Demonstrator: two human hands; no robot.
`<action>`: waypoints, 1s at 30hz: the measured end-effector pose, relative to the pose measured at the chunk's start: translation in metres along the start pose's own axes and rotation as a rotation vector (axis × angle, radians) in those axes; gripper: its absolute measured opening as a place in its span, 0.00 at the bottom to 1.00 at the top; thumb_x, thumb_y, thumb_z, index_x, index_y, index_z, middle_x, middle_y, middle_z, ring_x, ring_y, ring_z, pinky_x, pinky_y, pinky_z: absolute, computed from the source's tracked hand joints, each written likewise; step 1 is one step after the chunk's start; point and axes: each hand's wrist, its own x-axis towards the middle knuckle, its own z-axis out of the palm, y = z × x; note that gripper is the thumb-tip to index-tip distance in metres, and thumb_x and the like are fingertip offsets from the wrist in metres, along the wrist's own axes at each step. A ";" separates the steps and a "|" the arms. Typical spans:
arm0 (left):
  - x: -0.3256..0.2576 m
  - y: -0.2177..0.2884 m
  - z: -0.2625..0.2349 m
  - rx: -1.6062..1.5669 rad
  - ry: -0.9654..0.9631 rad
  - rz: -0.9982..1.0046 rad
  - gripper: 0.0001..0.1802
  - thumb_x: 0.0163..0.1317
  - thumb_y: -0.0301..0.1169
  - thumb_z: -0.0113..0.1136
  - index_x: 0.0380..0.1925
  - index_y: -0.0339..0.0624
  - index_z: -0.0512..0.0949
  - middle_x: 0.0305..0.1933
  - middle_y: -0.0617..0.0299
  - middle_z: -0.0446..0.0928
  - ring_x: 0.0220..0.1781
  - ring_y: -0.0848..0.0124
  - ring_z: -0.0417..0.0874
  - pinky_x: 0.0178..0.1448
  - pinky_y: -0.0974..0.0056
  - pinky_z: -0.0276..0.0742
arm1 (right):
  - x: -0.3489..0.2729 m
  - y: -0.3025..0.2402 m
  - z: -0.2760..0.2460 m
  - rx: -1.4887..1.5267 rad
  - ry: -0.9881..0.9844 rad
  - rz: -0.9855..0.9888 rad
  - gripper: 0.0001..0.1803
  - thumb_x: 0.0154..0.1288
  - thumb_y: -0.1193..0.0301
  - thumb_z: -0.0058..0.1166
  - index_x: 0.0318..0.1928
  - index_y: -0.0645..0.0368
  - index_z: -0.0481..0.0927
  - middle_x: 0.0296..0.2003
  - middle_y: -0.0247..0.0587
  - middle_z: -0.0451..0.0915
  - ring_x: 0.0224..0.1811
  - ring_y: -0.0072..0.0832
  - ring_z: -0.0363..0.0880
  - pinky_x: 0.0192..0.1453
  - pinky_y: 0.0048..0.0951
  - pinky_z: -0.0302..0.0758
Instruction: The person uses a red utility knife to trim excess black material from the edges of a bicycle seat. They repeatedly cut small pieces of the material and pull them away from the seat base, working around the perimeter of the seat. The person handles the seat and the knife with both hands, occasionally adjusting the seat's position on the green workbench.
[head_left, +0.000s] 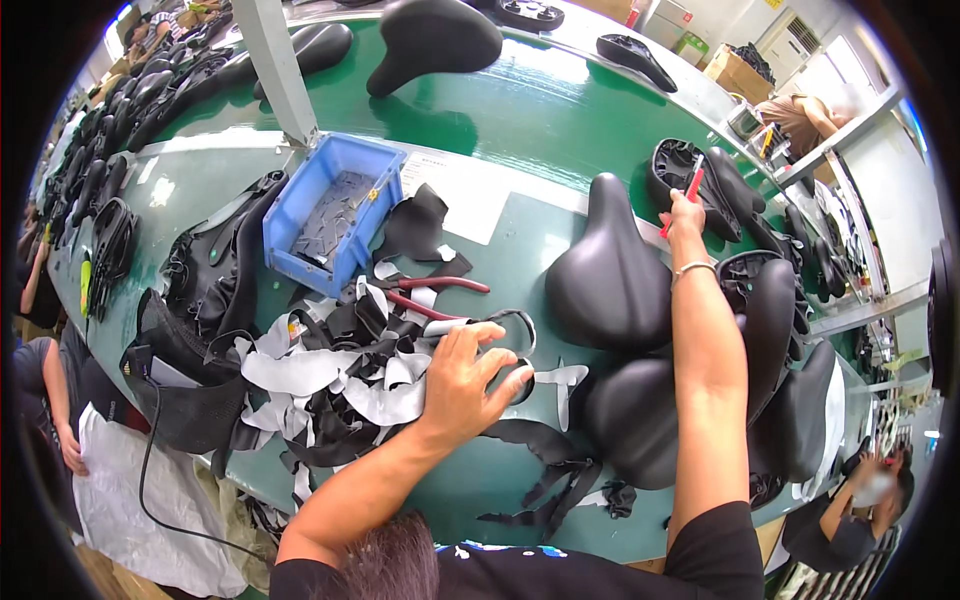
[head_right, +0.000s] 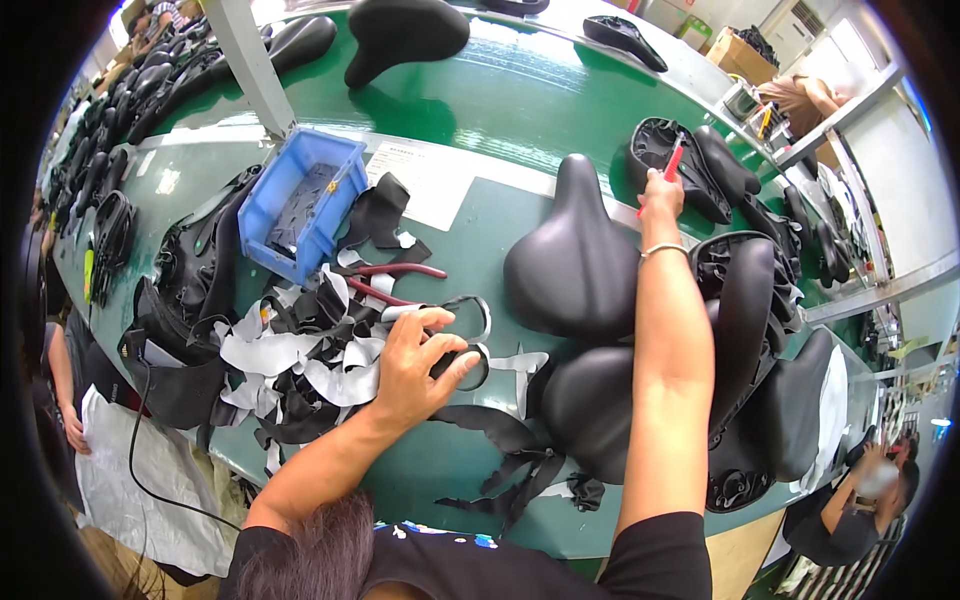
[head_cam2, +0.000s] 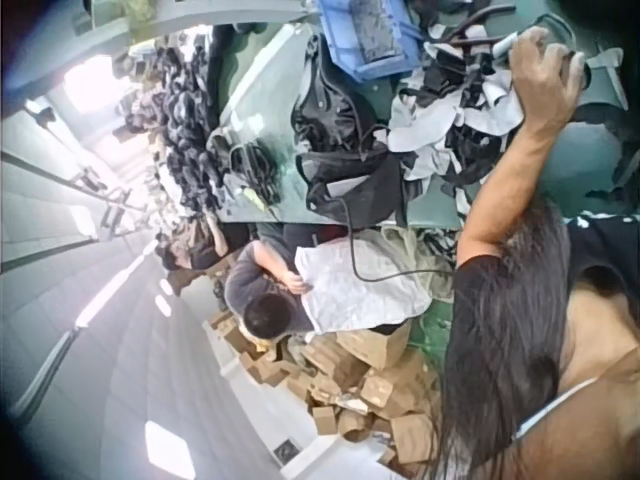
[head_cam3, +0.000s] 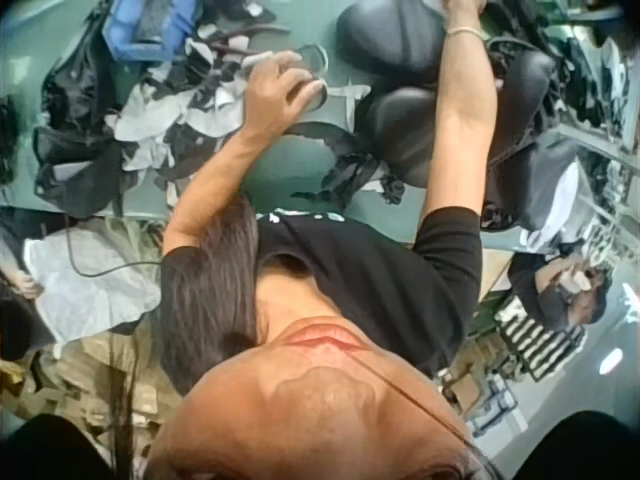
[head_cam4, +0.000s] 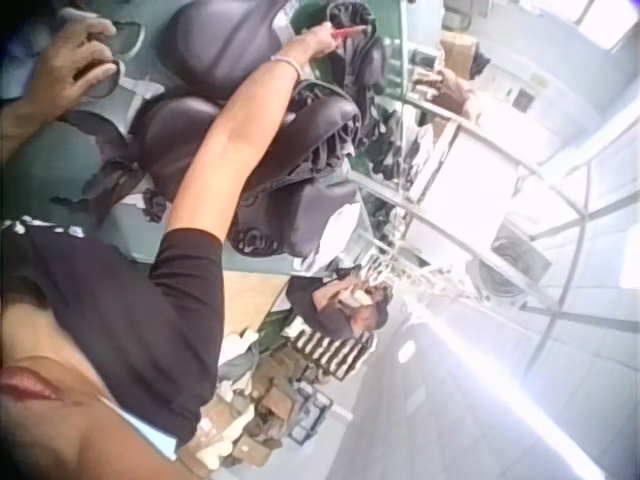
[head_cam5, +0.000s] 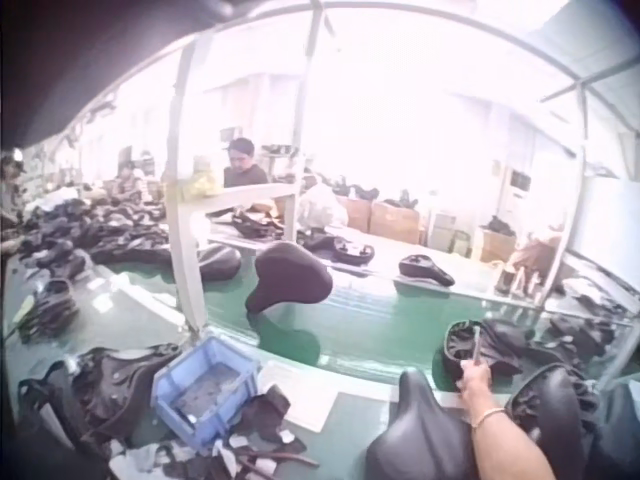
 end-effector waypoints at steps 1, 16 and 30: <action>0.002 0.000 0.001 -0.039 0.010 0.013 0.10 0.52 0.33 0.70 0.30 0.41 0.79 0.44 0.55 0.75 0.43 0.60 0.75 0.41 0.60 0.71 | 0.008 -0.004 -0.009 0.034 -0.013 0.017 0.20 0.56 0.68 0.64 0.50 0.54 0.77 0.40 0.38 0.77 0.37 0.33 0.79 0.30 0.37 0.84; 0.009 0.006 -0.078 -1.528 -0.290 -0.999 0.34 0.66 0.55 0.52 0.56 0.35 0.70 0.51 0.54 0.78 0.51 0.66 0.82 0.55 0.56 0.80 | -0.323 -0.011 -0.199 -0.127 -0.906 -0.745 0.12 0.58 0.72 0.63 0.42 0.61 0.77 0.38 0.44 0.80 0.41 0.31 0.81 0.47 0.32 0.76; 0.025 0.050 -0.080 -0.552 -0.508 -0.674 0.28 0.54 0.50 0.68 0.42 0.37 0.76 0.37 0.61 0.77 0.38 0.74 0.78 0.42 0.67 0.76 | -0.324 -0.015 -0.229 -0.576 -0.846 -1.510 0.34 0.52 0.78 0.55 0.63 0.43 0.72 0.26 0.38 0.69 0.20 0.33 0.70 0.24 0.34 0.70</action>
